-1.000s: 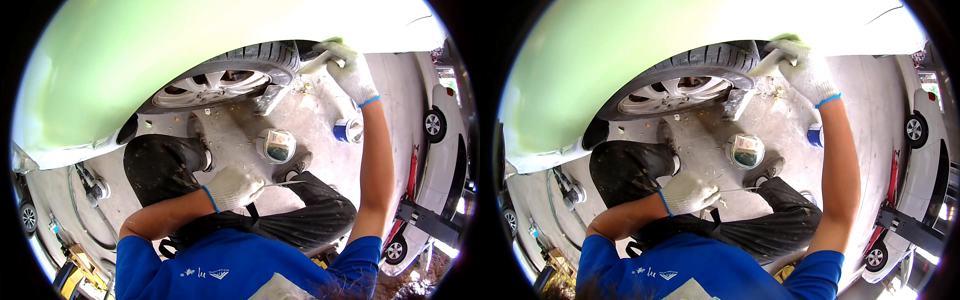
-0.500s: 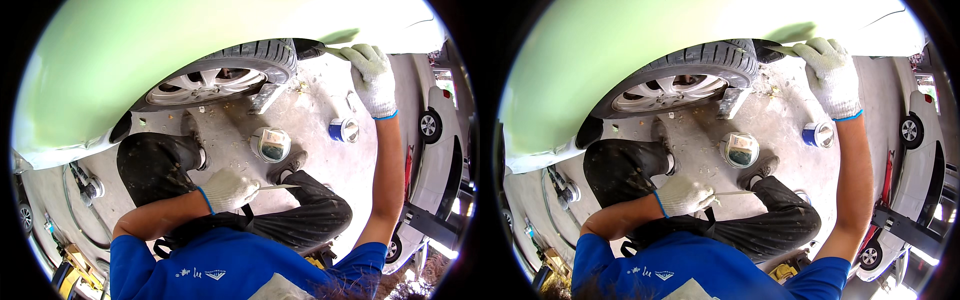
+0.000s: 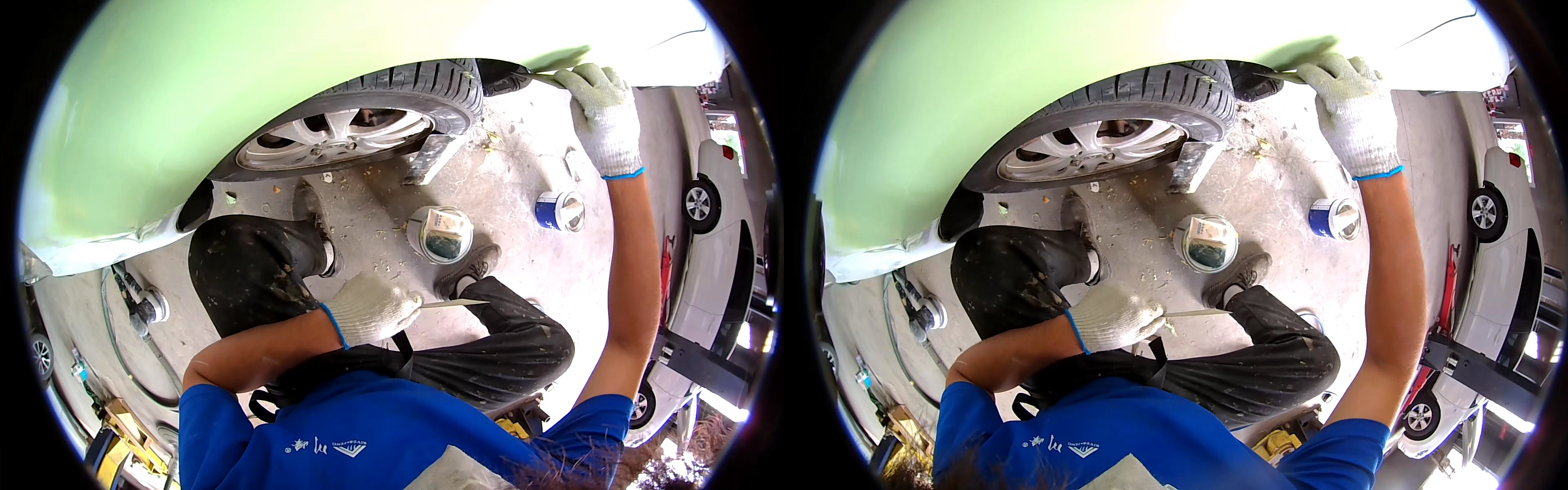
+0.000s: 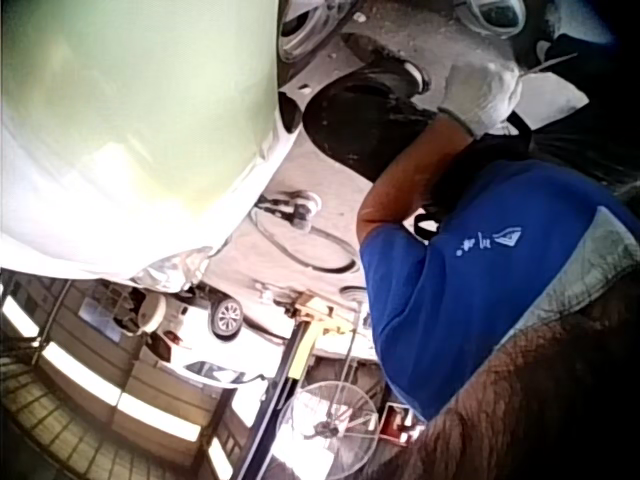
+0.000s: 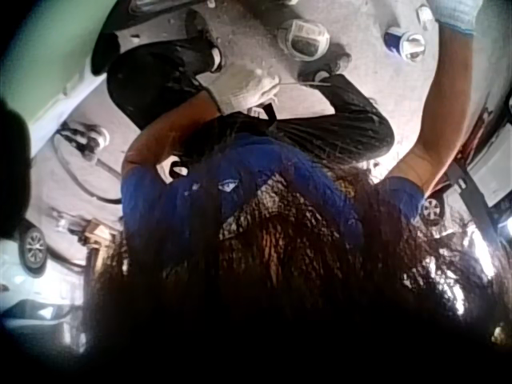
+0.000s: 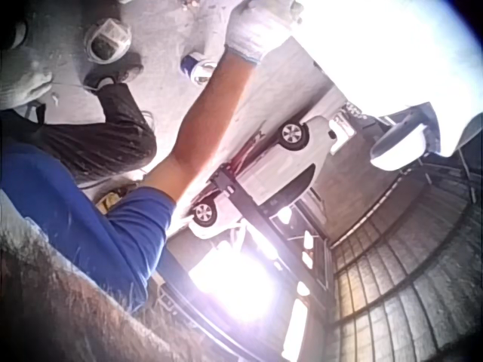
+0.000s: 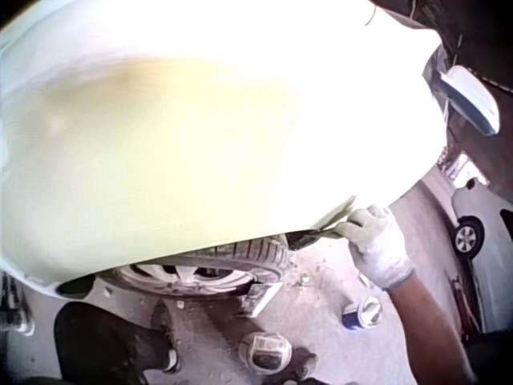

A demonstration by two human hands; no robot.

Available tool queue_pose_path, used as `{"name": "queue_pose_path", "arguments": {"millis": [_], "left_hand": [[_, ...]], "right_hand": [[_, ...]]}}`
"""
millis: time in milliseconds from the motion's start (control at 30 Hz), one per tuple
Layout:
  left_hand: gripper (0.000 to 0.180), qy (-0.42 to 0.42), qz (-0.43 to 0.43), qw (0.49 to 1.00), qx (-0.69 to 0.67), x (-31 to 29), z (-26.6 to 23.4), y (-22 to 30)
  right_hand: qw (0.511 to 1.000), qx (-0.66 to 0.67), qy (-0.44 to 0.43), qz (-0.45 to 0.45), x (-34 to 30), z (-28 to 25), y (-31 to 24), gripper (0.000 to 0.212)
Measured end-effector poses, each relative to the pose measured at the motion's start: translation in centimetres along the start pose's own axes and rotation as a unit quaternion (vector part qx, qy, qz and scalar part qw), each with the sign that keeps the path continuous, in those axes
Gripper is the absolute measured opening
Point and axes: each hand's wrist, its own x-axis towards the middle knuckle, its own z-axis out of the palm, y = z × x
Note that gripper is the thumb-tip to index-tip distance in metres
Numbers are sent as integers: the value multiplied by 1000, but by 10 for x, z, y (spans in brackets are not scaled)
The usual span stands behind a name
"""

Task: The person sands a green primer patch on the front fender of a white car using a sanding block and sandpaper. They switch between different sandpaper sheets and a sanding sponge, working around the wheel arch and along the fender edge.

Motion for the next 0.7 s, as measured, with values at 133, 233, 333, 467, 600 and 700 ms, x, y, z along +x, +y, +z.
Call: {"name": "queue_pose_path", "arguments": {"millis": [133, 233, 333, 467, 600, 700], "left_hand": [[20, -14, 4, 1000, 16, -1, 1, -1], [21, -15, 15, 1000, 18, -1, 4, -3], [21, -18, 8, 1000, 14, 0, 2, -2], [22, -7, 6, 1000, 2, 0, 1, -2], [23, -2, -4, 1000, -8, -1, 1, 0], [23, -13, -5, 1000, -8, 0, 1, -1]], "right_hand": [[1000, -8, -19, 15, -5, 14, 6, 35], [998, -10, -53, 39, -10, 28, 10, 36], [999, 14, -34, 34, -14, 25, 9, 34], [997, 72, 29, 18, -5, -1, 0, 36], [998, 53, 21, 21, -3, -4, -3, 36], [999, 9, -13, 46, -11, 19, 5, 34]]}}
